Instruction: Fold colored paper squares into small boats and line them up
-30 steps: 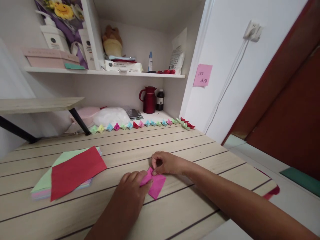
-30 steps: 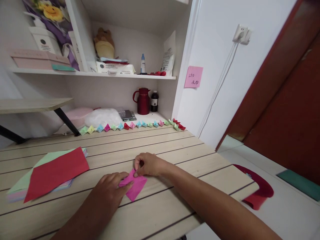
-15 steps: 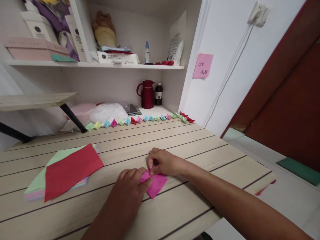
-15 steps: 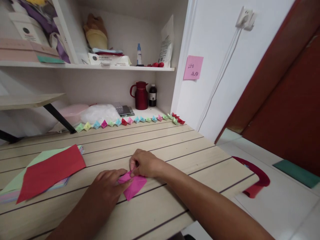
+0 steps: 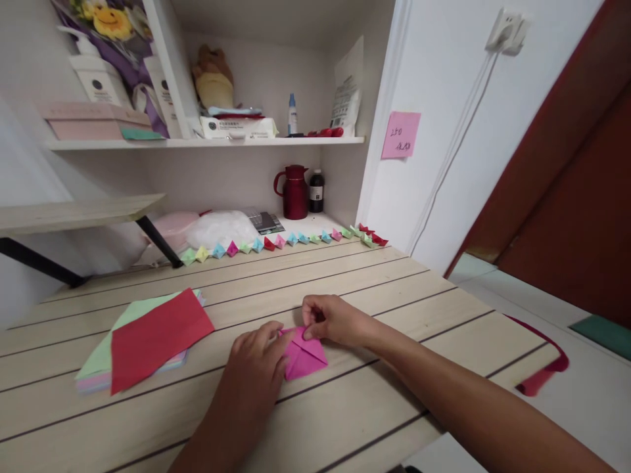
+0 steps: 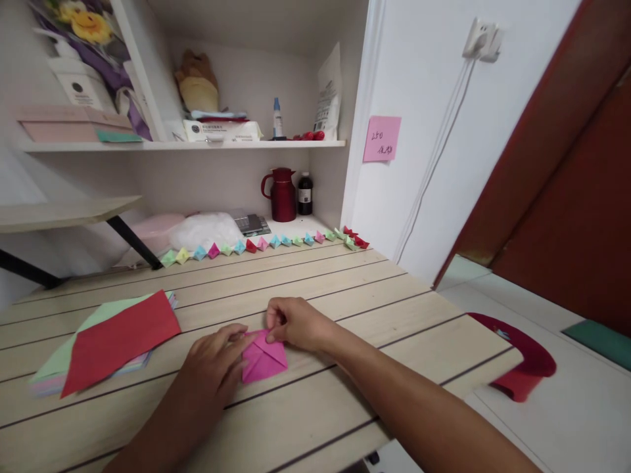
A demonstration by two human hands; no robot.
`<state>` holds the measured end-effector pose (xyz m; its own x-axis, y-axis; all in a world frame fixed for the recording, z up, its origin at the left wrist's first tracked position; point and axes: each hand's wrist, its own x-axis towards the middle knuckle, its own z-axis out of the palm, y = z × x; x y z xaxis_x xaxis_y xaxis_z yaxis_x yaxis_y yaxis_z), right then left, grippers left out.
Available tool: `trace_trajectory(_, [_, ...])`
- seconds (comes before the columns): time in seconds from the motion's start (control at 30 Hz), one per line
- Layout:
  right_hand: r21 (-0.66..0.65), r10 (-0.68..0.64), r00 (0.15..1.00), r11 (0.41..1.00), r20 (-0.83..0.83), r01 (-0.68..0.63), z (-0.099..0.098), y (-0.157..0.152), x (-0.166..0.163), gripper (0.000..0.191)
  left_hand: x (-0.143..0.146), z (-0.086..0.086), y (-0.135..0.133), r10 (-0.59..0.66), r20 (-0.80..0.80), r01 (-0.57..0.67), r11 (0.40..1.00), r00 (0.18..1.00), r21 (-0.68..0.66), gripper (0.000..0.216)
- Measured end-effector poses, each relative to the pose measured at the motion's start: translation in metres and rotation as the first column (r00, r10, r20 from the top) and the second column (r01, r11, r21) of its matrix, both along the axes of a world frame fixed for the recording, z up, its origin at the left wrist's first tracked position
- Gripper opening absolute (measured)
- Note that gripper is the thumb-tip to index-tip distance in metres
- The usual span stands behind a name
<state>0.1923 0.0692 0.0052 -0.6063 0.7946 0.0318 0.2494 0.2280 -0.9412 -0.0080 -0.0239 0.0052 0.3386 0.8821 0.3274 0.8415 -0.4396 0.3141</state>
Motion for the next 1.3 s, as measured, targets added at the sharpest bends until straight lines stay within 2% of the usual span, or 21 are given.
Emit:
trace_trajectory(0.07, [-0.054,-0.041,0.990,0.998,-0.134,0.034,-0.001,0.002,-0.002,0.024,0.002,-0.003,0.000,0.047,0.248,-0.035,0.998,0.968,-0.051,0.049])
trace_trajectory(0.1, [-0.069,-0.067,0.980,0.996,-0.189,0.055,-0.001,0.003,-0.004,0.026,0.002,-0.006,0.001,0.085,0.383,-0.052,0.994,0.920,-0.094,0.056])
trace_trajectory(0.17, [-0.087,-0.133,0.952,0.990,-0.274,0.113,0.002,0.004,-0.005,0.031,0.001,-0.014,0.005,0.216,0.616,-0.111,0.973,0.758,-0.205,0.067])
trace_trajectory(0.23, [-0.111,-0.198,0.922,0.979,-0.334,0.170,0.007,0.006,-0.006,0.036,-0.004,-0.021,0.012,0.316,0.674,-0.183,0.947,0.668,-0.262,0.078])
trace_trajectory(0.27, [-0.126,-0.221,0.909,0.974,-0.353,0.188,0.008,0.007,-0.005,0.037,-0.008,-0.024,0.016,0.343,0.660,-0.216,0.938,0.668,-0.269,0.082])
trace_trajectory(0.33, [-0.149,-0.228,0.904,0.971,-0.362,0.186,0.008,0.009,-0.004,0.038,-0.017,-0.025,0.022,0.366,0.586,-0.263,0.930,0.722,-0.257,0.080])
trace_trajectory(0.4, [-0.150,-0.199,0.921,0.976,-0.336,0.156,0.003,0.011,-0.002,0.036,-0.023,-0.022,0.025,0.364,0.480,-0.302,0.931,0.799,-0.203,0.069])
trace_trajectory(0.5, [-0.105,-0.149,0.955,0.986,-0.256,0.126,-0.004,0.011,-0.003,0.031,-0.023,-0.017,0.026,0.326,0.336,-0.296,0.945,0.884,-0.138,0.045])
trace_trajectory(0.57, [-0.042,-0.126,0.979,0.992,-0.157,0.121,-0.006,0.009,-0.006,0.028,-0.020,-0.015,0.025,0.309,0.274,-0.286,0.951,0.911,-0.119,0.031])
trace_trajectory(0.63, [0.047,-0.119,0.993,0.992,-0.011,0.120,-0.006,0.007,-0.008,0.028,-0.018,-0.016,0.024,0.292,0.237,-0.276,0.956,0.927,-0.099,0.027])
trace_trajectory(0.8, [0.334,-0.183,0.929,0.940,0.320,0.071,-0.002,0.004,-0.007,0.035,-0.017,-0.017,0.015,0.126,0.023,-0.126,0.992,0.992,-0.009,0.029])
trace_trajectory(0.87, [0.369,-0.181,0.913,0.929,0.365,0.037,0.000,0.004,-0.004,0.033,-0.016,-0.015,0.010,0.043,-0.081,-0.039,0.998,0.996,0.050,0.034])
trace_trajectory(0.93, [0.349,-0.155,0.912,0.937,0.380,0.014,0.002,0.003,-0.002,0.028,-0.014,-0.014,0.006,0.000,-0.157,0.013,0.997,0.988,0.082,0.038])
trace_trajectory(1.13, [0.319,-0.067,0.934,0.946,0.350,-0.052,0.007,0.000,-0.003,0.017,-0.007,-0.016,0.005,0.007,-0.261,0.023,0.993,0.965,0.113,0.038])
trace_trajectory(1.3, [0.229,-0.021,0.948,0.972,0.318,-0.055,0.004,0.001,-0.005,0.023,-0.001,-0.011,0.003,-0.011,-0.318,0.048,0.993,0.948,0.111,0.024])
